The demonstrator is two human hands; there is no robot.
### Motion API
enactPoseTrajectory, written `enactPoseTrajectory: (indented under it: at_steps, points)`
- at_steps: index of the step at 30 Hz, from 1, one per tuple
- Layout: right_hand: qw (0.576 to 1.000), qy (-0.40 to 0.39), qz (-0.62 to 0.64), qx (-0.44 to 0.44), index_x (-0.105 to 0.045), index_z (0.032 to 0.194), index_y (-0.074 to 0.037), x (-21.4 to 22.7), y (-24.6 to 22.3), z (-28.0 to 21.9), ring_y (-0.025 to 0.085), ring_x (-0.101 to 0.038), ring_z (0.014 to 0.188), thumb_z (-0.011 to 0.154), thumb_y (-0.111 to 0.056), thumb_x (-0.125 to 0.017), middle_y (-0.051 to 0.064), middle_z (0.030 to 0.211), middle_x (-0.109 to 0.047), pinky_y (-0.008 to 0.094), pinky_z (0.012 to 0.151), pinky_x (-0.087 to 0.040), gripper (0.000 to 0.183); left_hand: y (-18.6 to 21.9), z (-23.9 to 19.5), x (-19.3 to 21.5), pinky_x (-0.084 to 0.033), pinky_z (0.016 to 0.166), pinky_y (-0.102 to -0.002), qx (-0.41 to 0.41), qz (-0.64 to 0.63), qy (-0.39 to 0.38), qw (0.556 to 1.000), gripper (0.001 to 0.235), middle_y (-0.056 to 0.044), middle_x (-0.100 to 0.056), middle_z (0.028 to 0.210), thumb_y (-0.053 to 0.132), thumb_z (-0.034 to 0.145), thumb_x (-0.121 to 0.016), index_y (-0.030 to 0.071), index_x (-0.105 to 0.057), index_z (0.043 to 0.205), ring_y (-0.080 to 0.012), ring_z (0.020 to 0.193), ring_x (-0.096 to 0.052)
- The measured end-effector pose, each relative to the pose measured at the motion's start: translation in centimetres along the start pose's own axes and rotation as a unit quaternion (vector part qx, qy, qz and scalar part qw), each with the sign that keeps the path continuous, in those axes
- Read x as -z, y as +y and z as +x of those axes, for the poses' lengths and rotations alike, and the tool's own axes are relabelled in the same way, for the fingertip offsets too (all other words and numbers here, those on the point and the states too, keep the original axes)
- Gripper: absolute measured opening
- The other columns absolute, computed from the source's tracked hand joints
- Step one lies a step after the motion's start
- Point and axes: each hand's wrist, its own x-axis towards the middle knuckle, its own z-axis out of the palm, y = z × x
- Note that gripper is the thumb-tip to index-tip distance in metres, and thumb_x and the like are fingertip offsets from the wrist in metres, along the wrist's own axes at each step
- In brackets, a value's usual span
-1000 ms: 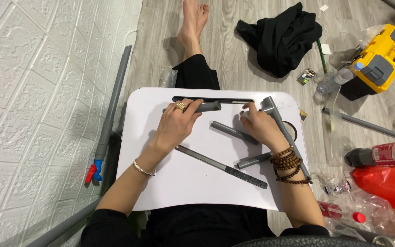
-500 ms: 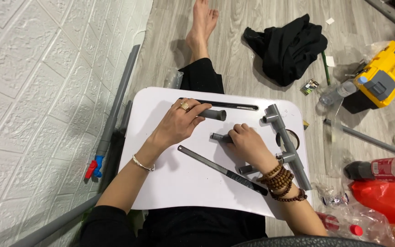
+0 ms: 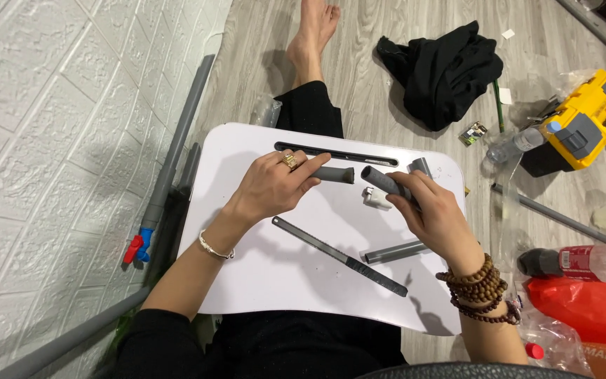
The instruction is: The person assembles gray PVC pipes by inserting smaller pieces into larger ones. They use a lighter to heat the ends of the pipes to facilitate insertion and then press the pieces together to form a connected structure.
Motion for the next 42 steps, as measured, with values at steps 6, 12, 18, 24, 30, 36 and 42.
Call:
enactPoseTrajectory:
  at_steps: [6,12,18,24,30,36,42]
  points:
    - [1.000,-0.004,-0.027,0.002,-0.074,0.124,-0.009,-0.2,-0.7,-0.2,0.023,-0.065,0.058,0.100,-0.021,-0.075,0.006,0.082,-0.067,0.033,0.054,-0.054,0.026,0.6,0.1,-0.4,-0.055,0.064,-0.028,-0.003,0.012,0.021,1.000,0.043,0.001,-0.056,0.081,0.043,0.113,-0.047,0.021,-0.064,0.146,-0.0161,0.069,-0.060]
    - [0.998,-0.002,-0.051,0.032,-0.076,0.123,-0.007,0.3,-1.5,0.2,0.023,-0.067,0.058,0.100,-0.016,-0.075,0.006,0.080,-0.067,0.033,0.052,-0.055,0.025,1.3,0.4,0.1,-0.055,0.063,-0.027,-0.008,0.039,0.028,0.999,0.038,0.002,-0.057,0.082,0.043,0.111,-0.054,0.021,-0.069,0.137,-0.0146,0.070,-0.060]
    - [0.985,0.000,-0.141,0.096,-0.076,0.125,-0.010,1.3,-1.5,0.3,0.020,-0.065,0.058,0.100,-0.014,-0.075,0.002,0.080,-0.066,0.032,0.053,-0.055,0.025,1.1,-0.1,-1.0,-0.053,0.061,-0.027,-0.019,0.072,0.024,0.997,0.035,0.004,-0.055,0.082,0.045,0.108,-0.059,0.022,-0.071,0.131,-0.0139,0.069,-0.059]
    - [0.983,0.002,-0.140,0.123,-0.078,0.127,-0.011,1.3,-0.5,-0.1,0.020,-0.065,0.057,0.100,-0.014,-0.074,0.002,0.077,-0.064,0.031,0.054,-0.053,0.027,1.6,0.0,-0.9,-0.050,0.058,-0.027,-0.040,0.093,0.027,0.995,0.035,0.002,-0.055,0.081,0.044,0.107,-0.060,0.019,-0.070,0.130,-0.0158,0.067,-0.058]
    - [0.973,0.013,-0.186,0.138,-0.077,0.132,-0.012,0.9,-0.2,-0.7,0.018,-0.065,0.057,0.101,-0.014,-0.072,0.001,0.079,-0.066,0.030,0.055,-0.053,0.031,2.1,0.2,-0.5,-0.049,0.057,-0.028,-0.044,0.114,0.032,0.992,0.034,0.001,-0.055,0.082,0.044,0.107,-0.061,0.018,-0.070,0.126,-0.0168,0.066,-0.057]
    - [0.953,0.034,-0.240,0.182,-0.076,0.132,-0.010,0.4,0.6,-1.2,0.015,-0.063,0.058,0.101,-0.014,-0.071,-0.001,0.081,-0.065,0.026,0.054,-0.051,0.031,2.8,0.3,0.2,-0.049,0.057,-0.029,-0.036,0.109,0.013,0.993,0.034,-0.001,-0.058,0.084,0.042,0.105,-0.064,0.016,-0.070,0.125,-0.0186,0.066,-0.060]
    - [0.937,0.031,-0.265,0.226,-0.077,0.128,-0.008,0.7,0.6,-1.2,0.016,-0.065,0.061,0.098,-0.014,-0.073,0.001,0.082,-0.067,0.026,0.053,-0.051,0.031,3.7,0.8,1.8,-0.048,0.056,-0.029,-0.033,0.087,-0.025,0.995,0.033,-0.002,-0.060,0.082,0.041,0.105,-0.063,0.015,-0.071,0.124,-0.0181,0.064,-0.060]
